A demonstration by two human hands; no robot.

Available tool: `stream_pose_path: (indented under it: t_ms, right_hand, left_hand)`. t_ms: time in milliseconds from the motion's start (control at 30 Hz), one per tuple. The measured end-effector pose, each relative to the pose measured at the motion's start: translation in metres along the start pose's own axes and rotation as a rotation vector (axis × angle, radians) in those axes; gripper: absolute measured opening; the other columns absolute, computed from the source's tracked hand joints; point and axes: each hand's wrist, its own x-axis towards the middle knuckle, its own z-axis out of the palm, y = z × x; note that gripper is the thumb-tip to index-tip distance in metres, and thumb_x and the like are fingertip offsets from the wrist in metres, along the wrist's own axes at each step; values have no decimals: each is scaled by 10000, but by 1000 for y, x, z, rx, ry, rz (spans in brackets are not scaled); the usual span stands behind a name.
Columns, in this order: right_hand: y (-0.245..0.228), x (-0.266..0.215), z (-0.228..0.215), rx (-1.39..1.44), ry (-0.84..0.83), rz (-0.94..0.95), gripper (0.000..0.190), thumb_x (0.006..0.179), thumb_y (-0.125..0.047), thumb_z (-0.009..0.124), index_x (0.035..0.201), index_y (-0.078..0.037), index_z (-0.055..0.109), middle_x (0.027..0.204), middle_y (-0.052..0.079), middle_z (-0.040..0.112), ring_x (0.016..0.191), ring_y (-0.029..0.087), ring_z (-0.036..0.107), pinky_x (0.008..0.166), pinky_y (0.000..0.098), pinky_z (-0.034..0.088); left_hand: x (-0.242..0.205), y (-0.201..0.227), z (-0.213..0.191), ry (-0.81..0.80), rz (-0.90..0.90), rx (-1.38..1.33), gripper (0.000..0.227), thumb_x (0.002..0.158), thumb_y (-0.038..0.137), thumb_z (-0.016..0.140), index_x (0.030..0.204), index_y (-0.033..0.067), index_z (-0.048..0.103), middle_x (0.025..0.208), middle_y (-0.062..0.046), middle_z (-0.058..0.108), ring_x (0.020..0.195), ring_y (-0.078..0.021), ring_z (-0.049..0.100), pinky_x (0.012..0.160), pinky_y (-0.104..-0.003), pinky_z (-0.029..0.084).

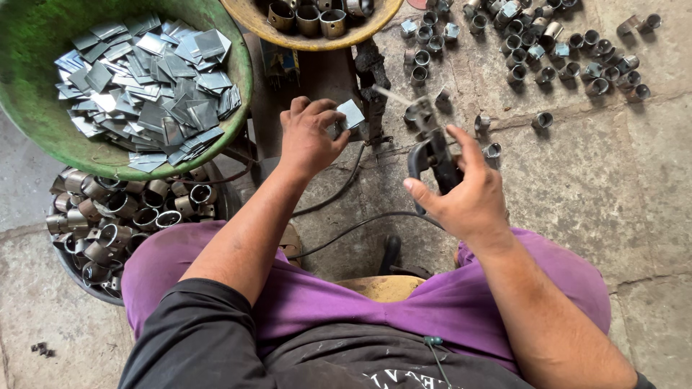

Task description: The person repeatedly picks small metal plates and cylindrical metal pieces, then welds them together using a handheld welding tool. The person places the finished welded pieces into a nearby yellow bowl.

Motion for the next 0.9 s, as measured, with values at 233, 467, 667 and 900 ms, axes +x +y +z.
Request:
stream_pose_path:
  t_ms: [233, 467, 667, 900]
  right_hand:
    - [-15, 0, 4, -57, -133, 77, 864, 750, -453, 865, 1430, -89, 477, 1046, 136, 756, 884, 250, 779, 805, 379, 638]
    - [-15, -5, 12, -35, -86, 2, 830, 716, -392, 900, 1386, -61, 540, 1097, 146, 761, 1026, 270, 755, 951, 383, 570]
    - [-13, -6, 16, -55, -62, -53, 835, 710, -386, 913, 1371, -33, 546, 1127, 166, 751, 1047, 279, 745, 948, 387, 569]
    - [-17, -6, 17, -55, -95, 7, 841, 711, -386, 906, 1384, -40, 536, 1111, 154, 754, 1027, 264, 751, 942, 379, 573]
  left_hand:
    - [-3, -1, -3, 29, 57, 40, 208, 815, 333, 812, 985, 212, 811, 1148, 10, 690, 1202, -282, 480, 966, -454, 350]
    - [-3, 0, -3, 73, 116, 76, 133, 827, 292, 807, 929, 206, 801, 1102, 18, 706, 1177, -282, 510, 951, -461, 368]
    - [-4, 3, -4, 113, 152, 117, 129, 812, 288, 801, 899, 195, 786, 1107, 22, 713, 1188, -301, 507, 951, -463, 373]
    - [-4, 7, -12, 54, 122, 160, 178, 805, 347, 804, 925, 216, 794, 1159, 2, 679, 1213, -303, 468, 949, -494, 342]
